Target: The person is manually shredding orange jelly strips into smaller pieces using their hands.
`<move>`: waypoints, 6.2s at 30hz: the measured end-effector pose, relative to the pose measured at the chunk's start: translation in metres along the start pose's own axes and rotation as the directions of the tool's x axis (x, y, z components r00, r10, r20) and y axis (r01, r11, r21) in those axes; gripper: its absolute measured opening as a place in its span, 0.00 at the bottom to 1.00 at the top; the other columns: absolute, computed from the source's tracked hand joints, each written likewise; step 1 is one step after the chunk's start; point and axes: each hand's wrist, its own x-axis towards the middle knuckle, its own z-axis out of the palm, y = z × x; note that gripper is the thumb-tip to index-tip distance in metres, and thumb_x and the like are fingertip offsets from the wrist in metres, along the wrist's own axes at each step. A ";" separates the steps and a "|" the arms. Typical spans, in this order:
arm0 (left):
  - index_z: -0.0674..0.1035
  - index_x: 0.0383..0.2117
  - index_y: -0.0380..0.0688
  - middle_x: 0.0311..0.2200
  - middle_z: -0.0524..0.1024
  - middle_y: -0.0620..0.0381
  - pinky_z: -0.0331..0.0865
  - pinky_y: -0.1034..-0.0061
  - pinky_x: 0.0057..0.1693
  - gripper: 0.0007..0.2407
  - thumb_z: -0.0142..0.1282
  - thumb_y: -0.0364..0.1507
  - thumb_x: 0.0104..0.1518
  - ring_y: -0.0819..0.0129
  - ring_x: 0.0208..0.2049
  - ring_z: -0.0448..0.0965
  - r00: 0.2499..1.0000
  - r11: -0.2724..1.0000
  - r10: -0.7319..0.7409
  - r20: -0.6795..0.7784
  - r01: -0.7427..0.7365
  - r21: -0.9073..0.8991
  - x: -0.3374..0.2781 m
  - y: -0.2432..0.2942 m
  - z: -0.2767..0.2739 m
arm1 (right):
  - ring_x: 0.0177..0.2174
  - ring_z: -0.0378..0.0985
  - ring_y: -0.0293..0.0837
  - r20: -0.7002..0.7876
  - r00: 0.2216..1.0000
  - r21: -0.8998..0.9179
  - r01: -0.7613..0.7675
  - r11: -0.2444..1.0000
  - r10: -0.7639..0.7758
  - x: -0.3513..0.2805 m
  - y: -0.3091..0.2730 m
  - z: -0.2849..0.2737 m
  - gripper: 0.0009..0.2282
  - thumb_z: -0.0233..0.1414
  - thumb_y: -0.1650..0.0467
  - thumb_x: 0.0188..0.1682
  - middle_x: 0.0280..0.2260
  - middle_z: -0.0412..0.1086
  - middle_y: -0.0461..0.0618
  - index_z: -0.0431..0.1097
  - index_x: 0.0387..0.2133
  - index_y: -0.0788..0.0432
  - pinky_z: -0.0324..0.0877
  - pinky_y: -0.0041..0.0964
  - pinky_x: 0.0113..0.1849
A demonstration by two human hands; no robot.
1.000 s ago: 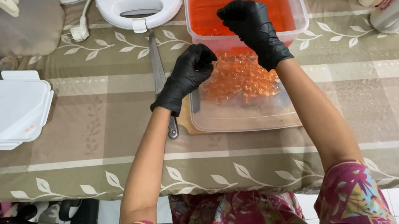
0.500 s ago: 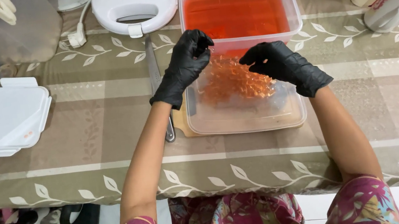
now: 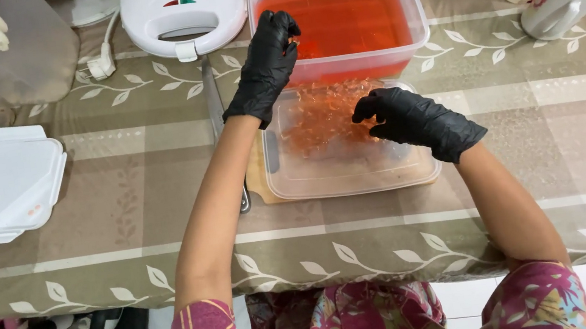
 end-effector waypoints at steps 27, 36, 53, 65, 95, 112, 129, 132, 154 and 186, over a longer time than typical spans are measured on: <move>0.77 0.39 0.61 0.35 0.75 0.60 0.73 0.64 0.47 0.10 0.64 0.40 0.56 0.57 0.40 0.81 0.870 0.973 -0.230 0.436 0.207 0.101 -0.087 0.114 -0.059 | 0.25 0.81 0.45 0.100 0.928 0.348 -0.370 0.861 0.358 0.008 -0.031 -0.035 0.09 0.61 0.69 0.46 0.27 0.79 0.55 0.81 0.39 0.53 0.73 0.30 0.22; 0.72 0.53 0.51 0.46 0.73 0.49 0.71 0.61 0.60 0.19 0.63 0.38 0.58 0.50 0.54 0.74 0.814 0.951 -0.301 0.497 0.297 0.090 -0.132 0.084 -0.021 | 0.39 0.83 0.55 0.080 0.965 0.753 -0.222 0.620 0.248 0.005 -0.039 -0.051 0.13 0.55 0.79 0.46 0.38 0.78 0.65 0.75 0.45 0.69 0.79 0.46 0.42; 0.70 0.38 0.46 0.36 0.69 0.50 0.63 0.62 0.36 0.10 0.51 0.19 0.53 0.52 0.33 0.73 0.920 0.997 -0.051 0.389 0.025 0.072 -0.140 0.085 -0.010 | 0.31 0.82 0.43 -0.321 0.929 0.560 0.032 0.828 0.181 0.087 -0.056 -0.055 0.04 0.56 0.79 0.53 0.35 0.79 0.54 0.77 0.38 0.65 0.81 0.32 0.33; 0.68 0.40 0.49 0.38 0.67 0.50 0.64 0.64 0.37 0.14 0.48 0.16 0.50 0.53 0.32 0.73 0.892 0.996 -0.093 0.441 0.079 0.050 -0.132 0.091 -0.023 | 0.31 0.81 0.38 -0.387 0.892 0.463 -0.030 0.886 0.232 0.119 -0.076 -0.041 0.07 0.52 0.81 0.51 0.33 0.79 0.50 0.75 0.38 0.60 0.69 0.28 0.24; 0.79 0.45 0.46 0.42 0.78 0.60 0.78 0.76 0.51 0.12 0.67 0.27 0.56 0.72 0.40 0.83 0.836 0.385 -0.462 0.294 0.488 -0.783 -0.068 0.091 -0.080 | 0.31 0.80 0.49 -0.057 0.998 0.335 0.000 0.942 0.021 0.010 -0.059 -0.021 0.11 0.61 0.77 0.45 0.33 0.76 0.55 0.79 0.40 0.55 0.76 0.41 0.31; 0.76 0.38 0.47 0.37 0.74 0.50 0.74 0.63 0.47 0.11 0.52 0.16 0.52 0.53 0.40 0.80 0.999 0.998 0.017 -0.041 -0.019 -0.068 -0.003 -0.007 -0.011 | 0.38 0.74 0.50 0.028 0.963 -0.084 0.270 0.959 -0.269 0.003 -0.039 0.023 0.07 0.51 0.71 0.53 0.38 0.68 0.46 0.75 0.41 0.47 0.71 0.44 0.39; 0.74 0.51 0.54 0.45 0.72 0.48 0.65 0.58 0.64 0.16 0.62 0.37 0.59 0.47 0.53 0.72 0.931 0.993 -0.120 0.346 0.113 0.042 -0.119 0.053 -0.030 | 0.35 0.77 0.55 -0.064 0.972 0.007 0.226 0.974 -0.225 0.029 -0.040 0.013 0.06 0.55 0.73 0.47 0.33 0.69 0.51 0.70 0.37 0.55 0.74 0.47 0.36; 0.71 0.53 0.49 0.48 0.70 0.44 0.64 0.56 0.65 0.17 0.60 0.37 0.61 0.43 0.55 0.70 0.933 0.990 -0.097 0.348 0.054 0.130 -0.125 0.045 -0.020 | 0.35 0.78 0.55 -0.077 0.978 0.012 0.197 0.980 -0.195 0.033 -0.039 0.001 0.06 0.54 0.74 0.49 0.32 0.69 0.50 0.71 0.39 0.55 0.73 0.46 0.37; 0.66 0.62 0.60 0.59 0.64 0.53 0.74 0.64 0.56 0.26 0.57 0.46 0.58 0.54 0.56 0.69 0.951 0.806 -0.094 0.296 -0.102 0.583 -0.163 -0.078 0.085 | 0.38 0.76 0.55 -0.124 0.973 -0.106 0.182 0.978 -0.195 0.058 -0.055 0.031 0.06 0.56 0.70 0.51 0.34 0.70 0.49 0.71 0.40 0.51 0.74 0.48 0.40; 0.80 0.42 0.45 0.35 0.84 0.52 0.80 0.81 0.38 0.10 0.67 0.30 0.59 0.70 0.33 0.84 0.882 0.648 -0.405 0.239 0.462 -0.606 -0.101 0.052 -0.021 | 0.36 0.78 0.58 -0.109 0.964 -0.004 0.242 0.970 -0.241 0.059 -0.018 0.036 0.09 0.60 0.73 0.45 0.32 0.71 0.52 0.70 0.38 0.57 0.75 0.48 0.36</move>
